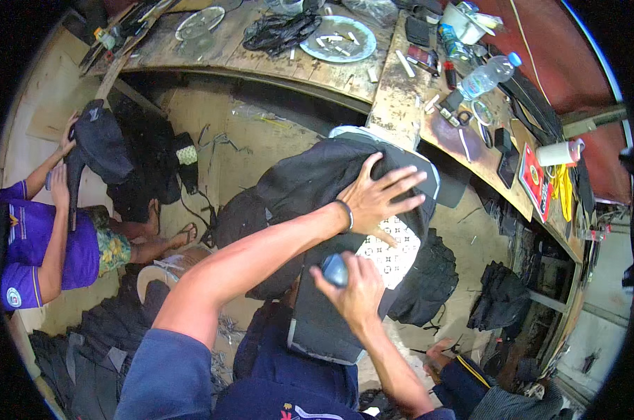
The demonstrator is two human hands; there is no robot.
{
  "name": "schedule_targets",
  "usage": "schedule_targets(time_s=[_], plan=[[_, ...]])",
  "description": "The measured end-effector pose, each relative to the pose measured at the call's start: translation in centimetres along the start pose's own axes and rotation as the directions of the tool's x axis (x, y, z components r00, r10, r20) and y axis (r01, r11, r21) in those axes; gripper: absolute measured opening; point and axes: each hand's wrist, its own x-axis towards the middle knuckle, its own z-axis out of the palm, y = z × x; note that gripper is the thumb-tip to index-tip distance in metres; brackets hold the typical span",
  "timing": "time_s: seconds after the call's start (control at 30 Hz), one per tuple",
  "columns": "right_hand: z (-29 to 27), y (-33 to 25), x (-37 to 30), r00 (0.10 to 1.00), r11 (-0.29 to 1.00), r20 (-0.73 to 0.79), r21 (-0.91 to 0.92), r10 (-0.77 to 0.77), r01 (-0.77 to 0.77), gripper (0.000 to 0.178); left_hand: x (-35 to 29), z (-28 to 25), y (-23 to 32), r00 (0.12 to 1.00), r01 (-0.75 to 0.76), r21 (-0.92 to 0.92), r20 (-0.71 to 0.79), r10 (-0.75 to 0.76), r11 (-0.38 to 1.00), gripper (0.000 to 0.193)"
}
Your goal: The person uses a small handheld tool to rub and clean the surface of black garments placed on a board. They repeatedly rub different sections of the fabric, flip the garment over, and continue the cleaning process.
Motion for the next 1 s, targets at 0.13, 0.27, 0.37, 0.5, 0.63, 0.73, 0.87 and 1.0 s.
schedule_targets(time_s=[0.13,0.27,0.37,0.5,0.63,0.73,0.87,1.0], plan=[[0.4,1.3,3.8,0.974,0.998,-0.224,-0.056,-0.042,0.030,0.050,4.2,0.6,-0.1,0.997,0.021,-0.042,0.077,-0.018,0.999,0.118],[1.9,-1.6,-1.7,0.991,0.996,-0.105,-0.014,-0.084,0.083,0.050,3.6,1.4,-0.3,0.981,0.114,-0.074,0.166,-0.101,0.991,0.126],[1.1,-2.1,-5.8,0.979,0.973,0.034,0.127,-0.200,0.194,0.047,4.2,0.1,-0.3,0.974,0.148,-0.062,0.180,-0.135,0.987,0.127],[0.2,-0.4,-0.8,0.993,0.996,-0.069,0.007,-0.092,0.093,0.044,3.7,0.7,0.2,0.965,0.172,0.008,0.200,-0.170,0.985,0.126],[0.4,-1.6,-7.4,0.983,0.982,-0.041,0.058,-0.178,0.181,0.046,3.5,1.5,0.2,0.974,0.174,0.031,0.141,-0.177,0.984,0.125],[0.0,0.7,-9.0,0.989,0.979,-0.012,0.146,-0.146,0.146,0.043,4.2,-0.1,0.3,0.957,0.204,0.068,0.197,-0.214,0.977,0.127],[-2.3,-1.6,-10.4,0.998,0.999,-0.053,-0.001,-0.039,0.039,0.042,3.4,1.3,1.5,0.960,0.220,0.086,0.155,-0.231,0.972,0.125],[-3.3,-0.2,-6.7,0.992,0.985,0.046,0.130,-0.116,0.110,0.043,3.0,2.5,-0.1,0.976,0.212,0.009,0.049,-0.212,0.977,0.124]])
